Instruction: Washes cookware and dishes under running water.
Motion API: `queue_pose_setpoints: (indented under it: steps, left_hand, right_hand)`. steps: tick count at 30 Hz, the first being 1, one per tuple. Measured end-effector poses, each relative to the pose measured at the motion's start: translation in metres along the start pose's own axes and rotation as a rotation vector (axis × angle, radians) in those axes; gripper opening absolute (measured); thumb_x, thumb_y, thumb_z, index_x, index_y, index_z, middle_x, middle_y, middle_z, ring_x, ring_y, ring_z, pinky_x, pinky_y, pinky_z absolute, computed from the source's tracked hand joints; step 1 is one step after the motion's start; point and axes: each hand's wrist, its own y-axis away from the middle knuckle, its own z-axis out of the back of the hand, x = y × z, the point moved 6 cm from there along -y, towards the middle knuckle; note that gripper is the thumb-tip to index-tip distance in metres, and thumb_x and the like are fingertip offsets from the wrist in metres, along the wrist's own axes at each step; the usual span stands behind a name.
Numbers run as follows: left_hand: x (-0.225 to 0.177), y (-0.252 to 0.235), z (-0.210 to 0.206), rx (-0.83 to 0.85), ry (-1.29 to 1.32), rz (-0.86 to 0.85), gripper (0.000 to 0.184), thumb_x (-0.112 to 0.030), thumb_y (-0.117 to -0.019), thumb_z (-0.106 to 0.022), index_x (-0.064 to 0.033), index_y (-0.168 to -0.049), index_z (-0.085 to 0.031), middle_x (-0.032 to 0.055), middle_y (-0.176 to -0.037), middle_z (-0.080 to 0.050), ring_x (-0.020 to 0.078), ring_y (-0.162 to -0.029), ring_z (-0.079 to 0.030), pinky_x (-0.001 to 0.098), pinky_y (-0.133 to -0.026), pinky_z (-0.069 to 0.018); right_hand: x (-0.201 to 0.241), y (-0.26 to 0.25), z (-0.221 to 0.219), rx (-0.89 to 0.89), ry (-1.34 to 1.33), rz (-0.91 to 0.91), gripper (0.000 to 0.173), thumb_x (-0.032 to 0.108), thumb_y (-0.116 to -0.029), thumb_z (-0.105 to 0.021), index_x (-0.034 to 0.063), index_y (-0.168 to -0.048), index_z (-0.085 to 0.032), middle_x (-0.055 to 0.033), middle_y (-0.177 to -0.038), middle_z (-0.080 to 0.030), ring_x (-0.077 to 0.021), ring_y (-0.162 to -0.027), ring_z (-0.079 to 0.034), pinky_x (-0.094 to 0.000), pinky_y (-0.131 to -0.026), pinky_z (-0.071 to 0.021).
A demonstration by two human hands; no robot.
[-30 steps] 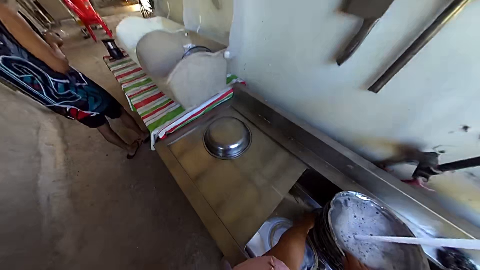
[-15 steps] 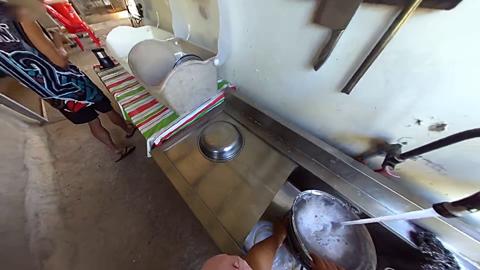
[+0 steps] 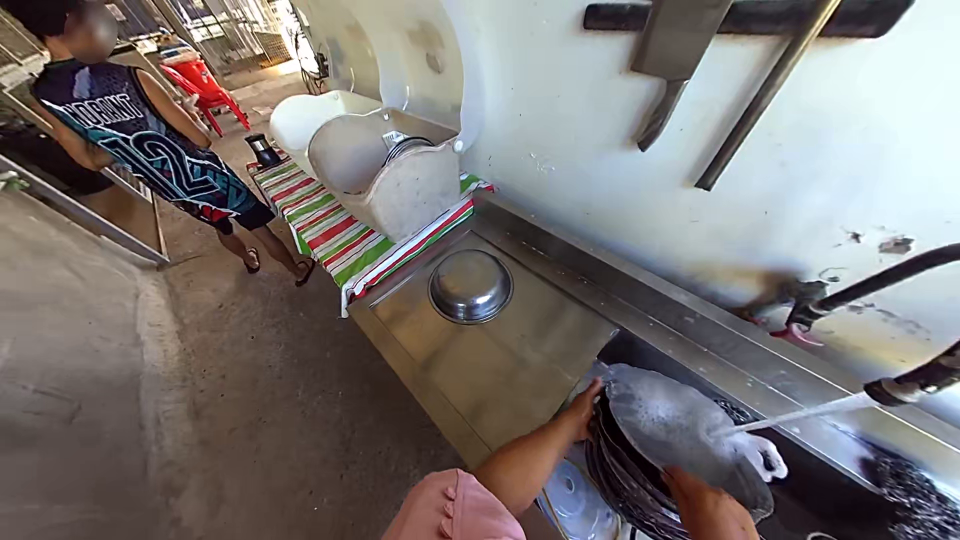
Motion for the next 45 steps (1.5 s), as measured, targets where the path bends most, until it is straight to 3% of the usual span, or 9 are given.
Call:
queue_pose_setpoints:
  steps: [8,12,22,25,30,34,36,41,45]
  left_hand:
    - [-0.023,0.032,-0.023,0.059,-0.289,-0.168,0.071,-0.049,-0.1111,-0.012,0.0013,-0.160,-0.021,0.0256,-0.163,-0.027,0.0347,-0.152,-0.029,0.0548,-0.123,-0.0240]
    - [-0.018,0.024,-0.020,-0.040,-0.562,-0.239,0.076,-0.035,-0.1085,-0.048,0.0013,-0.162,-0.009,0.0338,-0.161,-0.025,0.0445,-0.149,-0.031,0.0570,-0.121,-0.0279]
    - [-0.096,0.082,-0.195,0.174,-0.955,-1.256,0.045,-0.012,-0.0972,-0.060,0.0028,-0.140,-0.059,0.0286,-0.155,-0.042,0.0459,-0.148,-0.033,0.0641,-0.120,-0.0232]
    - [-0.102,0.072,-0.228,0.130,-0.958,-1.292,0.040,-0.015,-0.0987,-0.060,-0.0034,-0.136,-0.065,0.0209,-0.155,-0.046,0.0431,-0.150,-0.033,0.0716,-0.118,-0.0165]
    - [-0.122,0.057,-0.244,0.144,-0.979,-0.941,0.051,-0.027,-0.0982,-0.066,-0.0036,-0.143,-0.059,0.0281,-0.156,-0.040,0.0420,-0.147,-0.036,0.0574,-0.120,-0.0275]
    - [-0.110,0.078,-0.256,0.354,-1.298,-1.245,0.030,-0.017,-0.1001,-0.062,-0.0126,-0.128,-0.073,0.0136,-0.144,-0.060,0.0352,-0.140,-0.049,0.0557,-0.119,-0.0302]
    - [-0.123,0.061,-0.248,0.422,-1.155,-1.235,0.031,-0.013,-0.0951,-0.068,-0.0043,-0.124,-0.073,0.0226,-0.138,-0.061,0.0389,-0.135,-0.052,0.0537,-0.116,-0.0343]
    - [-0.139,-0.003,-0.180,0.329,-0.935,-0.696,0.045,-0.023,-0.1098,-0.046,0.0021,-0.147,-0.051,0.0240,-0.148,-0.053,0.0350,-0.142,-0.047,0.0495,-0.121,-0.0310]
    - [-0.105,-0.015,-0.139,0.120,-0.861,-0.294,0.064,-0.043,-0.1120,-0.031,0.0112,-0.137,-0.054,0.0333,-0.141,-0.054,0.0442,-0.136,-0.049,0.0614,-0.113,-0.0365]
  right_hand:
    - [-0.019,-0.016,0.038,-0.119,-0.103,0.032,0.032,0.017,-0.1039,-0.053,-0.0070,-0.113,-0.073,-0.0349,-0.096,-0.071,-0.0584,-0.091,-0.069,-0.0767,-0.080,-0.0481]
    - [-0.043,-0.050,0.083,-0.237,-0.226,0.073,0.025,0.009,-0.1021,-0.057,-0.0101,-0.111,-0.071,-0.0340,-0.101,-0.071,-0.0537,-0.096,-0.069,-0.0745,-0.087,-0.0474]
    - [-0.079,-0.064,0.149,-0.623,-0.469,-0.337,0.038,0.015,-0.1049,-0.053,-0.0190,-0.119,-0.061,-0.0435,-0.119,-0.060,-0.0534,-0.117,-0.058,-0.0673,-0.103,-0.0380]
    - [-0.087,-0.040,0.147,-0.747,-0.756,-0.380,0.032,0.014,-0.1077,-0.046,-0.0122,-0.119,-0.060,-0.0183,-0.102,-0.061,-0.0150,-0.088,-0.057,-0.0361,-0.086,-0.0494]
    - [-0.089,-0.013,0.121,-0.956,-1.320,-0.413,0.019,0.011,-0.1081,-0.042,-0.0006,-0.120,-0.052,0.0048,-0.090,-0.052,0.0021,-0.075,-0.055,-0.0195,-0.075,-0.0512]
    - [-0.087,-0.007,0.102,-1.009,-1.499,-0.400,0.017,0.009,-0.1085,-0.039,0.0046,-0.120,-0.050,0.0065,-0.090,-0.055,0.0016,-0.077,-0.058,-0.0203,-0.076,-0.0536]
    - [-0.082,-0.001,0.097,-1.004,-1.509,-0.420,0.018,0.008,-0.1083,-0.038,0.0025,-0.121,-0.050,0.0044,-0.094,-0.054,0.0007,-0.080,-0.058,-0.0212,-0.079,-0.0530]
    - [-0.091,0.009,0.091,-1.031,-1.628,-0.480,0.013,0.010,-0.1083,-0.041,0.0065,-0.117,-0.050,0.0032,-0.093,-0.055,-0.0022,-0.080,-0.059,-0.0242,-0.076,-0.0545]
    - [-0.109,0.014,0.089,-1.024,-1.642,-0.543,0.014,0.013,-0.1080,-0.043,0.0073,-0.118,-0.051,0.0018,-0.091,-0.057,-0.0057,-0.079,-0.060,-0.0282,-0.074,-0.0553]
